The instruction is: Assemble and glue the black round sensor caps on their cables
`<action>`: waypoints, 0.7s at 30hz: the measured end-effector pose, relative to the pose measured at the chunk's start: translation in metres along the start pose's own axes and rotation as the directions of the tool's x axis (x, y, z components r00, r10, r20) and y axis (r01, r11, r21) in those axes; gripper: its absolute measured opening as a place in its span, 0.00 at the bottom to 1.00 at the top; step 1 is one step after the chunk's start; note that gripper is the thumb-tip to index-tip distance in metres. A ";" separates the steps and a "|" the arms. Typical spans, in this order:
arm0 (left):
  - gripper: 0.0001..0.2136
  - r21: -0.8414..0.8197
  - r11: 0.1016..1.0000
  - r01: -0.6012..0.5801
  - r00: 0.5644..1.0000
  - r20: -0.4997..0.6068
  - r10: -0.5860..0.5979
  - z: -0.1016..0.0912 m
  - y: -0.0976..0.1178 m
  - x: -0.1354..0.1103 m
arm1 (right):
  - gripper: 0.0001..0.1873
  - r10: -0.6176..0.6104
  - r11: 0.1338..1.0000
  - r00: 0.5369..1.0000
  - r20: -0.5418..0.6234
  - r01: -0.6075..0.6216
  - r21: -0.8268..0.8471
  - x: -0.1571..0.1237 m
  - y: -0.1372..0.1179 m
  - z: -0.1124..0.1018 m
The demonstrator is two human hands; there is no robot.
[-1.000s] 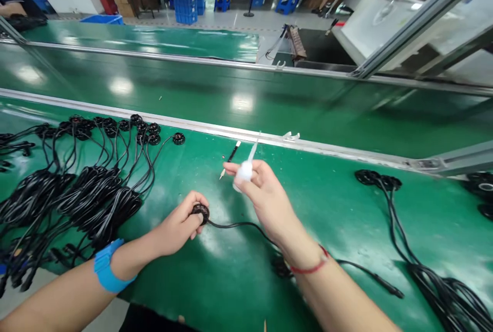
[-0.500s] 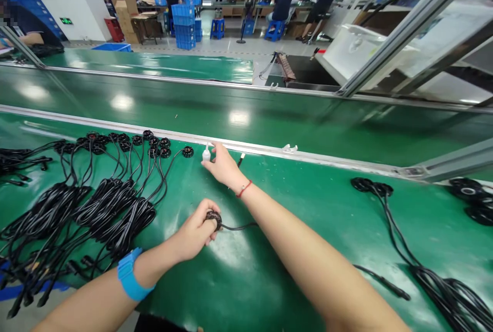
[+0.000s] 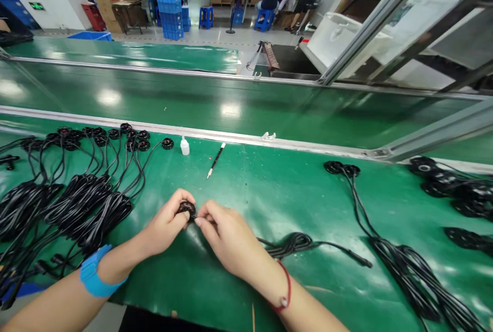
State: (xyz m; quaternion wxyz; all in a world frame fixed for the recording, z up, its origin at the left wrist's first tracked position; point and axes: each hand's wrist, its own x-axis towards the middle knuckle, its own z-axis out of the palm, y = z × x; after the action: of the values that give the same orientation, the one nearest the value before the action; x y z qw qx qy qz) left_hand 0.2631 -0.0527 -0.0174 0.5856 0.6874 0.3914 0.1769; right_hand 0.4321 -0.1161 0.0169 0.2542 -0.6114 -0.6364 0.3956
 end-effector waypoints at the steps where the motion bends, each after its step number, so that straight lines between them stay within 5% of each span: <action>1: 0.08 0.027 1.000 -0.004 1.000 0.018 0.004 0.000 0.002 -0.001 | 0.07 0.005 1.000 1.000 0.000 -0.005 0.023 -0.001 0.004 0.001; 10: 0.06 0.038 0.999 -0.005 0.988 0.151 -0.001 0.000 0.008 -0.006 | 0.06 0.013 0.966 0.992 0.128 -0.045 0.254 -0.005 0.021 -0.001; 21: 0.06 -0.207 0.977 0.056 0.991 0.130 -0.029 0.003 0.009 -0.002 | 0.13 -0.039 0.956 0.997 0.071 0.017 0.291 -0.001 0.024 0.008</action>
State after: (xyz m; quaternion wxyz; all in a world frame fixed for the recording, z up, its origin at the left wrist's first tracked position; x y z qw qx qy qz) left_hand 0.2667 -0.0562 -0.0094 0.6821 0.6230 0.3474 0.1610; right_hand 0.4395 -0.1202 -0.0071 0.3226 -0.5430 -0.5891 0.5040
